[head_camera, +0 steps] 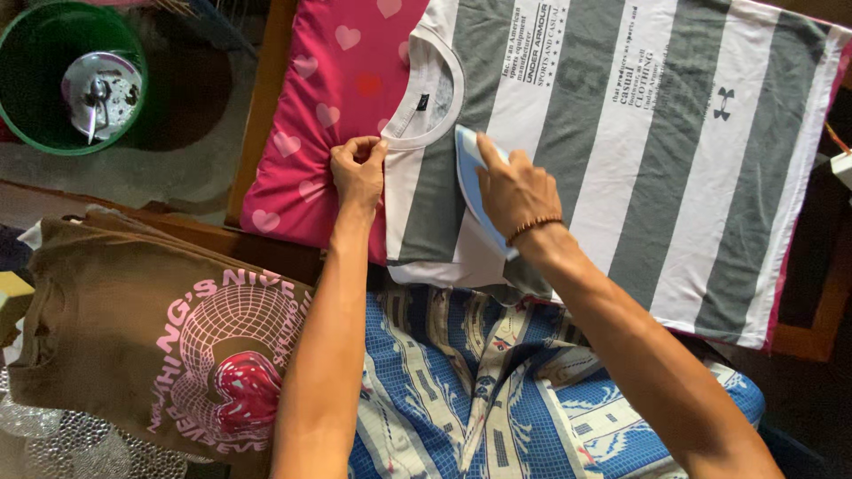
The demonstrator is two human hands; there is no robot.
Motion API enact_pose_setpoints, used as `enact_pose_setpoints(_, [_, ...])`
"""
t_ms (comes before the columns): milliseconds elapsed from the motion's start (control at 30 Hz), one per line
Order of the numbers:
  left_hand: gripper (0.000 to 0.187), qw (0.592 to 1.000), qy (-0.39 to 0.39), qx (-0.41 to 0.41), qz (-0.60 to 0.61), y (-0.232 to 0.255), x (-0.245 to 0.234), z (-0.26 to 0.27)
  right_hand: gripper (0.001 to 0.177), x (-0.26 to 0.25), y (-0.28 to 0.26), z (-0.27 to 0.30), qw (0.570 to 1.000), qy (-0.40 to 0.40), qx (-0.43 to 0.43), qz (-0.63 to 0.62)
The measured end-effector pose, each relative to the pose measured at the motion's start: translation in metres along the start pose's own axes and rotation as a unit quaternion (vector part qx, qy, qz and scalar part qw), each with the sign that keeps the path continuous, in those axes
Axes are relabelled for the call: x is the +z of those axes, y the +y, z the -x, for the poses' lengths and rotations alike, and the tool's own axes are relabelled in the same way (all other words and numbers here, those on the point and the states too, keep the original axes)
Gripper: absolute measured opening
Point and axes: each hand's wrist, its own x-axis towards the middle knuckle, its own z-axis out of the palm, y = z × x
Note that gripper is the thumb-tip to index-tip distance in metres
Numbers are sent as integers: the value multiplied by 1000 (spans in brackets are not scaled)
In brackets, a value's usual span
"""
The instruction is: The person irons a striped t-shirt by hand using an iron on a padded board, smooths the fabric, and folds the shirt.
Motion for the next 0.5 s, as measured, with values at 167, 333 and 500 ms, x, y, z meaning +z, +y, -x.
enact_pose_setpoints(167, [20, 1000, -6, 28, -2, 3, -3, -2, 42, -11, 1, -34, 998, -15, 24, -56])
enact_pose_setpoints(333, [20, 999, -10, 32, 7, 0, -6, 4, 44, -6, -4, -12, 992, -99, -10, -81])
enact_pose_setpoints(500, [23, 999, -3, 36, 7, 4, -4, 6, 44, -2, -22, -7, 997, -67, -5, -45])
